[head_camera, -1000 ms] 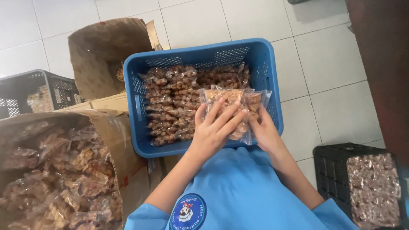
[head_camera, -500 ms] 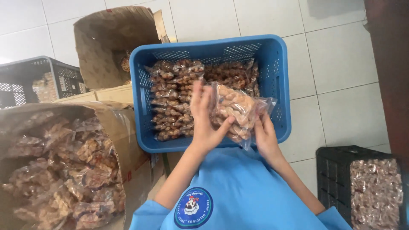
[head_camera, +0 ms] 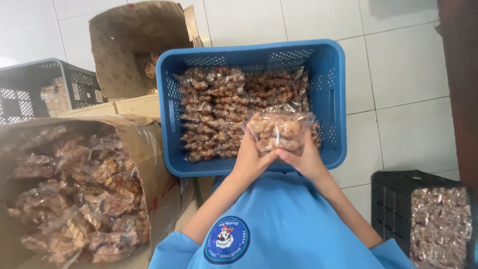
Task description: Transferring small plastic bags of snacks from a large cardboard box into a blue plastic crate for packing or sorting.
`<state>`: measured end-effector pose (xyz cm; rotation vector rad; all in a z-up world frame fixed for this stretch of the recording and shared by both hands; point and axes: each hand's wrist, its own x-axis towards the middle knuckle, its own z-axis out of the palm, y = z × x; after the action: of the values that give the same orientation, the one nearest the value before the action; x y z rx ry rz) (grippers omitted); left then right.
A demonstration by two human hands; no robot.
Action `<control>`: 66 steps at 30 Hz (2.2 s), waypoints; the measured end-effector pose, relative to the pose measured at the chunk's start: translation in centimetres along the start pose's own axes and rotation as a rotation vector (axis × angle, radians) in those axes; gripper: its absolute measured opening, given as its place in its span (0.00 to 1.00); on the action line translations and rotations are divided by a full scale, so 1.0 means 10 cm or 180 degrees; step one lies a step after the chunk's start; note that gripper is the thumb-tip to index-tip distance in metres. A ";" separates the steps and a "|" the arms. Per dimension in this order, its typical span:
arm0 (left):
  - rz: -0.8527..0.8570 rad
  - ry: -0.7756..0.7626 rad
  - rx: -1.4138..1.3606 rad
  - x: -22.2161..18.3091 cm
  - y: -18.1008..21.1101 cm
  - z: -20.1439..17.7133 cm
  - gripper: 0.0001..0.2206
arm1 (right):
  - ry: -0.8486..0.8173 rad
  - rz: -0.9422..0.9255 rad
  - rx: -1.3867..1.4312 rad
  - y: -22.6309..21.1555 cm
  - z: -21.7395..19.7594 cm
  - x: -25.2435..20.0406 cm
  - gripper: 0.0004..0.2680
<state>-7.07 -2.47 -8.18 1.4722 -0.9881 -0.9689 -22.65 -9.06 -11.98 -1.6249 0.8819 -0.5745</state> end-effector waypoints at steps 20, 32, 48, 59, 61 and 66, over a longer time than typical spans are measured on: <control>-0.1254 -0.1370 0.1355 0.24 -0.61 -0.18 0.38 | -0.1261 0.0865 -0.1851 0.02 -0.43 0.78 0.34; -0.0793 -0.1741 0.2889 0.10 -2.10 -0.01 0.11 | -0.2137 -0.1394 -0.3777 1.69 0.48 0.97 0.29; -0.0980 -0.0751 0.2338 -0.46 -1.21 -0.12 0.15 | -0.3165 0.0027 -0.3559 1.12 0.46 0.81 0.42; 0.0053 0.0142 0.2743 -0.39 -0.67 -0.48 0.05 | -0.2637 -0.0628 -0.3905 1.56 0.57 0.76 0.36; 0.0387 0.0443 0.2966 -0.42 -0.30 -1.02 0.04 | -0.2696 -0.0367 -0.3834 1.35 0.54 0.71 0.37; 0.0292 0.2517 0.3255 -0.89 0.11 -2.96 0.05 | -0.1871 0.0287 -0.2853 0.59 0.42 0.48 0.40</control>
<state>17.81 15.27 -3.47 2.3285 -0.9402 0.3275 -17.99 -10.85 -19.10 -2.3488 0.7872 0.4446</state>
